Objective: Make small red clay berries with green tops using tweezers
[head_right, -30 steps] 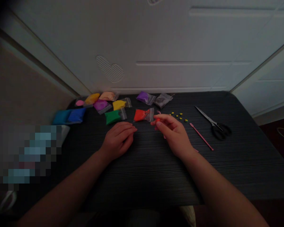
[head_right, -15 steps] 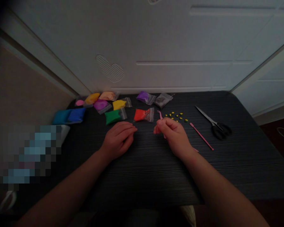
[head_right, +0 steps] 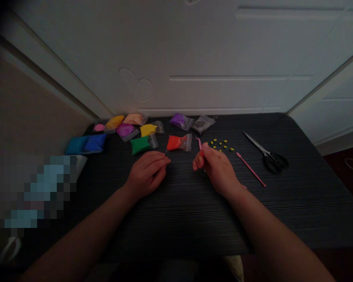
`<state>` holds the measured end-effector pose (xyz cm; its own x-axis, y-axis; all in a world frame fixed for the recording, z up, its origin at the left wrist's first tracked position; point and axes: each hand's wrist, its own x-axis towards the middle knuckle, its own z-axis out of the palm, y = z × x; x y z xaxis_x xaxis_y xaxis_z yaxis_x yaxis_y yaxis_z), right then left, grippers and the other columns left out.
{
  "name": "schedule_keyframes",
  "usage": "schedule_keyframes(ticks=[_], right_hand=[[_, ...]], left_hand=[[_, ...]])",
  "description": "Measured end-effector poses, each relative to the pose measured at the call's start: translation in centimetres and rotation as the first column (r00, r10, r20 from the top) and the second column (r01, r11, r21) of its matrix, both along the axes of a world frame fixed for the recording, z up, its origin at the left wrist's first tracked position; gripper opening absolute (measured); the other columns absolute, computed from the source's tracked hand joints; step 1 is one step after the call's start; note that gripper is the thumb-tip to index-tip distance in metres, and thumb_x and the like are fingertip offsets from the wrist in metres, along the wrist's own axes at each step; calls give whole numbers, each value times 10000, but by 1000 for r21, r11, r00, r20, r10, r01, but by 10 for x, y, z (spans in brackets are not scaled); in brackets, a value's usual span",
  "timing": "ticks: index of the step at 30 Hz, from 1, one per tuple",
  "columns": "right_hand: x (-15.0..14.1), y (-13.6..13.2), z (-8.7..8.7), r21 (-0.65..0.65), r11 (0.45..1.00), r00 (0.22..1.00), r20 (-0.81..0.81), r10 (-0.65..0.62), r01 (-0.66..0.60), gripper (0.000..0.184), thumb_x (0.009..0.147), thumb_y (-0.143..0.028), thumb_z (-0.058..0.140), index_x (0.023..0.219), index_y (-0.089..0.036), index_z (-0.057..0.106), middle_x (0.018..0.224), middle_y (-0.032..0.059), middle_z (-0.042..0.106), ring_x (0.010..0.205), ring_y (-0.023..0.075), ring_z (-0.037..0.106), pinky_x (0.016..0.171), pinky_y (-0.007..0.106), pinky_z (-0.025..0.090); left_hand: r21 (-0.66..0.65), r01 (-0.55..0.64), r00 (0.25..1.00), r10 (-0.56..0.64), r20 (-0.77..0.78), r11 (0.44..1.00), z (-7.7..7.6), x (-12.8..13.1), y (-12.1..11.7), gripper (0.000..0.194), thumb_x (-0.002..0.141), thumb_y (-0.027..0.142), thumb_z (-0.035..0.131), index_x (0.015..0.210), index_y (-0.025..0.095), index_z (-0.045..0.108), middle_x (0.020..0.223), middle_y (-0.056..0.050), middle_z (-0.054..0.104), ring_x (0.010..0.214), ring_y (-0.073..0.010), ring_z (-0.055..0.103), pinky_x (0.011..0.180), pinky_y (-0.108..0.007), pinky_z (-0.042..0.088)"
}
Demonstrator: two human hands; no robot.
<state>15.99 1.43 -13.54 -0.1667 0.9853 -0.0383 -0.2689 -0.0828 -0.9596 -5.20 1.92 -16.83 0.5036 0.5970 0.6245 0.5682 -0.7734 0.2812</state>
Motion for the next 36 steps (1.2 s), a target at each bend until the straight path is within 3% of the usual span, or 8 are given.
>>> schedule_keyframes(ticks=[4, 8, 12, 17, 22, 26, 31, 36], right_hand=[[2, -2, -2, -20, 1000, 999, 52, 17, -16, 168, 792, -330, 550, 777, -195, 649, 737, 14, 628, 702, 120, 567, 666, 266, 428], [2, -1, -4, -22, 999, 999, 34, 39, -38, 220, 773, -253, 581, 989, -240, 624, 934, 15, 638, 832, 118, 582, 757, 269, 440], [0, -1, -5, -16, 998, 998, 21, 61, -61, 175, 820, -300, 513, 954, -228, 600, 840, 1, 611, 709, 91, 558, 653, 239, 430], [1, -1, -5, 25, 997, 995, 72, 65, -67, 254, 853, -379, 440, 732, -189, 556, 560, -32, 486, 517, 80, 424, 528, 236, 330], [3, -1, -6, 51, 997, 998, -35, 55, -53, 286, 807, -355, 529, 597, -182, 441, 512, -51, 411, 484, 76, 378, 511, 239, 292], [3, -1, -6, 50, 998, 999, 31, 23, -25, 69, 753, -247, 617, 763, -211, 559, 636, -38, 550, 597, 82, 489, 579, 228, 351], [2, 0, -7, 47, 999, 999, 47, 26, -28, 203, 812, -237, 538, 1003, -246, 605, 901, 7, 611, 809, 105, 557, 739, 251, 408], [2, -1, -4, 56, 997, 999, -12, 48, -47, 195, 842, -222, 480, 1013, -256, 565, 814, -12, 580, 705, 98, 545, 614, 238, 393]], left_hand=[[-12, -7, 1000, 7, -9, 1000, 0, 0, 0, 246, 746, 97, 528, 974, 158, 595, 938, -80, 634, 937, -193, 557, 844, -388, 482], [-10, -2, 1000, 2, -11, 1000, 0, 0, 0, 246, 735, 85, 539, 967, 141, 600, 935, -85, 634, 933, -191, 553, 851, -377, 478], [-11, -1, 1000, 1, -5, 1000, 0, 1, 0, 251, 733, 84, 543, 971, 140, 598, 941, -83, 633, 938, -189, 550, 855, -375, 475], [-15, 2, 1000, -2, 2, 1000, 0, 0, 0, 252, 743, 94, 530, 979, 157, 595, 941, -80, 633, 944, -192, 553, 850, -387, 477], [-11, 5, 1000, -5, -7, 1000, 1, 0, -1, 242, 747, 94, 525, 973, 148, 596, 933, -82, 635, 933, -187, 556, 842, -381, 482], [-12, 0, 1000, 0, 0, 1000, 1, 0, -1, 242, 749, 100, 528, 974, 158, 597, 939, -77, 637, 938, -189, 555, 846, -386, 479], [-11, -3, 1000, 3, -8, 1000, 0, 1, 0, 251, 740, 93, 541, 980, 146, 594, 947, -82, 633, 943, -188, 550, 858, -381, 473], [-14, -1, 1000, 1, 0, 1000, 1, 0, -1, 247, 746, 93, 528, 975, 151, 596, 934, -78, 634, 932, -182, 552, 846, -376, 479]])
